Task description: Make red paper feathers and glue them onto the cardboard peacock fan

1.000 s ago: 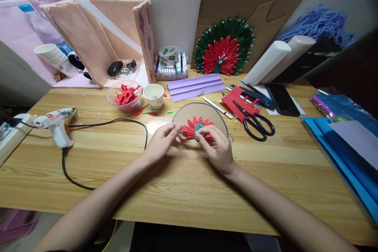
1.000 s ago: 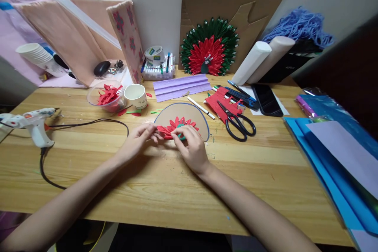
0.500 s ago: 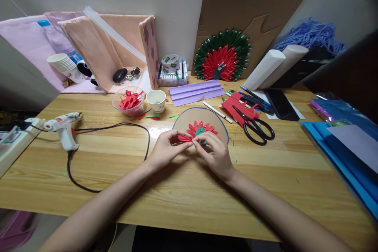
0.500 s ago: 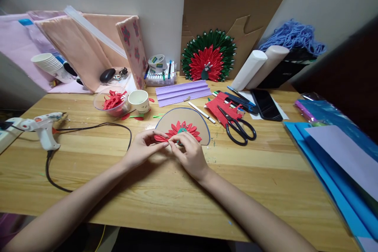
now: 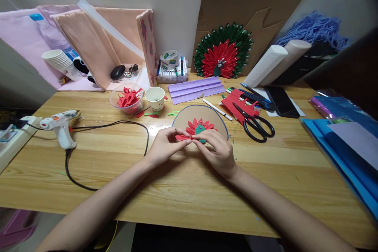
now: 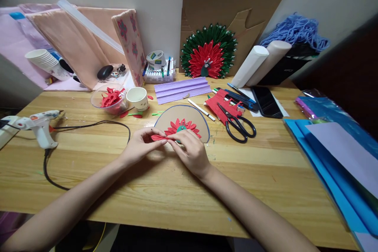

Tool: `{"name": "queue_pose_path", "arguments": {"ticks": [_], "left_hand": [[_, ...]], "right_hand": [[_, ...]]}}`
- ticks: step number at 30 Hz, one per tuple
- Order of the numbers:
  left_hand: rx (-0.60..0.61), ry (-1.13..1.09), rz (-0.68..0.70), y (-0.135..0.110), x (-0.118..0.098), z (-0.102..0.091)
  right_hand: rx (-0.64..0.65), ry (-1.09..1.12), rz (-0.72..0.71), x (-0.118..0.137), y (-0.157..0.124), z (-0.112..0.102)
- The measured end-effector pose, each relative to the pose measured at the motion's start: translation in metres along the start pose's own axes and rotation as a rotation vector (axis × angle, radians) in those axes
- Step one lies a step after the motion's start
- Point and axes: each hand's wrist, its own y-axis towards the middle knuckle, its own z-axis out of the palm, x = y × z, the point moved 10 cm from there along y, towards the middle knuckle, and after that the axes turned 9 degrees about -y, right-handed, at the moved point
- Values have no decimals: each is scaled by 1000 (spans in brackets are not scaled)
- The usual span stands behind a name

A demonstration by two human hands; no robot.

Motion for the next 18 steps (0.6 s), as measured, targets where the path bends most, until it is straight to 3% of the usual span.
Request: {"name": "queue_pose_path", "arguments": {"ticks": [9,18], "left_hand": [[13,-19,-45,0,4,2],[68,-69,-141,3,10,4]], "right_hand": [[-4,-117,-139,8,-1,-1],[-16,-121,-104,5,2,-3]]}}
